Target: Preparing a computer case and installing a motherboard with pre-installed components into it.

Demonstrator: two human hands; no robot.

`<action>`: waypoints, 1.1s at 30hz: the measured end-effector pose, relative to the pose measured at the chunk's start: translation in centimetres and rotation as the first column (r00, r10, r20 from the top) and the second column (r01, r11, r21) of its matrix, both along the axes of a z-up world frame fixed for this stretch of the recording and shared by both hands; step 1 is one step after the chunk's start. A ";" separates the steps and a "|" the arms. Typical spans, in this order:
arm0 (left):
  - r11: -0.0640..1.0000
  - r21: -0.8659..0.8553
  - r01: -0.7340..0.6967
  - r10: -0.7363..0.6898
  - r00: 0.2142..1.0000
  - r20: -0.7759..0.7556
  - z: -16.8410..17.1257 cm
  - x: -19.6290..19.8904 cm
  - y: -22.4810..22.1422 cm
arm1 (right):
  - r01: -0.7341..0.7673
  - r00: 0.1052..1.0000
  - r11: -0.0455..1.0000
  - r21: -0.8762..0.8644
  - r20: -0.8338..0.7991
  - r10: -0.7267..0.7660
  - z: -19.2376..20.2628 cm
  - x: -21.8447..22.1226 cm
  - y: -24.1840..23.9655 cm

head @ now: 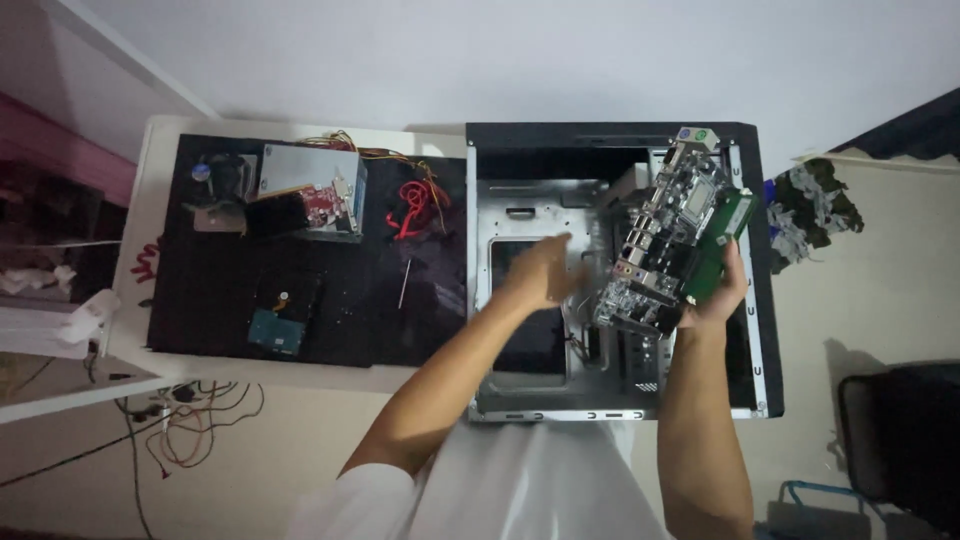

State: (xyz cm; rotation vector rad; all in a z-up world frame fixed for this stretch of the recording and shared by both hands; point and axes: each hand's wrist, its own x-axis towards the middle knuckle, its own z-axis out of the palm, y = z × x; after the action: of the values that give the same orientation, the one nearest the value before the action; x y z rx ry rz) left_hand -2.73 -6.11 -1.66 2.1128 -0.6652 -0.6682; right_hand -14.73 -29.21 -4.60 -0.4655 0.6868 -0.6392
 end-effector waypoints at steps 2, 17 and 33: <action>0.959 0.205 0.198 -0.187 0.980 -0.070 3.4 -1.8 -1.0 | 0.063 0.998 0.998 0.022 -0.009 -0.063 1.6 -0.3 1.1; 0.916 0.401 0.007 0.089 0.971 -0.220 -8.3 -5.4 -5.4 | 0.110 0.992 0.994 -0.027 -0.058 -0.111 7.6 0.8 4.2; 0.995 0.037 0.097 -0.098 0.995 0.014 -11.8 -8.1 -7.5 | 0.076 0.997 0.977 -0.198 0.007 -0.076 15.3 1.7 7.9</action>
State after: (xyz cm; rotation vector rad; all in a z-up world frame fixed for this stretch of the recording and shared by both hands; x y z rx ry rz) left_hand -10.80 -13.57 -13.44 2.1315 -0.7740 -0.7225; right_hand -13.08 -21.33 10.71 -0.6262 0.6470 -0.7836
